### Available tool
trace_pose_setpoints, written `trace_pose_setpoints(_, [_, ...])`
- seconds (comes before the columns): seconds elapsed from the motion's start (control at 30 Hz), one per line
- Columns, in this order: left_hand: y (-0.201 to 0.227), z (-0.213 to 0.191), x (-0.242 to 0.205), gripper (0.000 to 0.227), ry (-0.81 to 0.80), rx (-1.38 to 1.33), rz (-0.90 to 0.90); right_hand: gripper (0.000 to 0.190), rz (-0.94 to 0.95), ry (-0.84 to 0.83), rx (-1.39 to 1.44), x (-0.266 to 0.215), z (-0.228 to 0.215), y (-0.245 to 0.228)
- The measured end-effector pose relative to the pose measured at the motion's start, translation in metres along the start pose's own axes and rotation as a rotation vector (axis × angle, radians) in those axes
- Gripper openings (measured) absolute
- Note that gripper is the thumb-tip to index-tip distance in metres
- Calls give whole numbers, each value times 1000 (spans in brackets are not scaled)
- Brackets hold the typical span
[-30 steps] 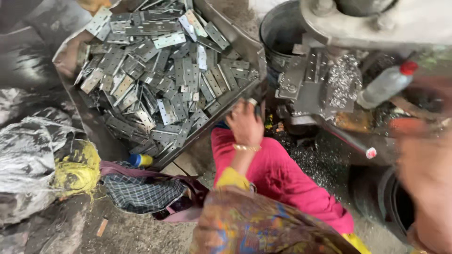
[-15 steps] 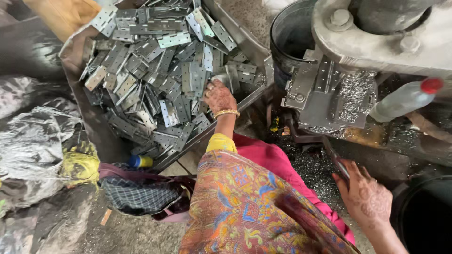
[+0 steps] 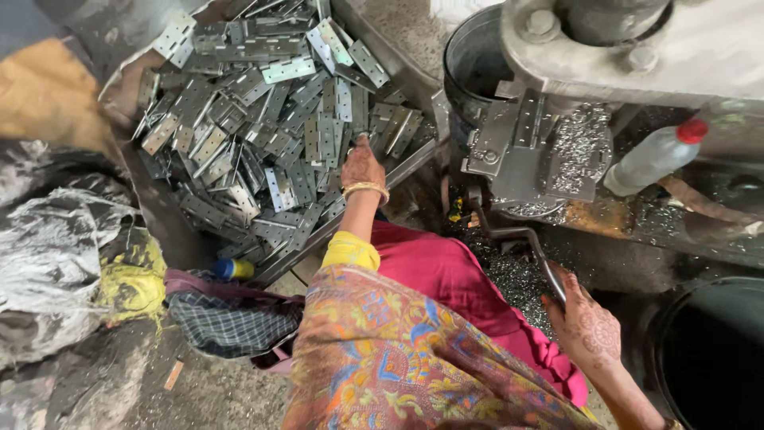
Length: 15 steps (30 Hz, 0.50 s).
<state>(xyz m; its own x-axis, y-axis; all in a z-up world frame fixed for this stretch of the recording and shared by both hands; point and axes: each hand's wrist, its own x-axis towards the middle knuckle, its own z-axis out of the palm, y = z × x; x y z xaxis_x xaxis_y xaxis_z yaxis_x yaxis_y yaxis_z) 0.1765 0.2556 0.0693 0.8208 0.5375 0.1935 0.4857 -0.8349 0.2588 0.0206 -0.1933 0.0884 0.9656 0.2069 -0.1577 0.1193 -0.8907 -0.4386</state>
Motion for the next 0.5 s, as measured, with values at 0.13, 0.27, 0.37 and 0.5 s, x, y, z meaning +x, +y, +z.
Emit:
trace_pose_setpoints(0.13, [12,-21,9,33,-29,-278,-23,62,9,-5,21,-1,1,3])
trace_pose_setpoints(0.27, [27,-21,18,31,48,-440,-38,61,7,13,-9,-2,5,5])
trace_pose_setpoints(0.37, [25,7,21,28,78,-304,-16,62,36,-10,-13,-2,8,7])
trace_pose_setpoints(0.5, [22,12,-5,30,215,-62,183,63,42,3,-9,0,12,9])
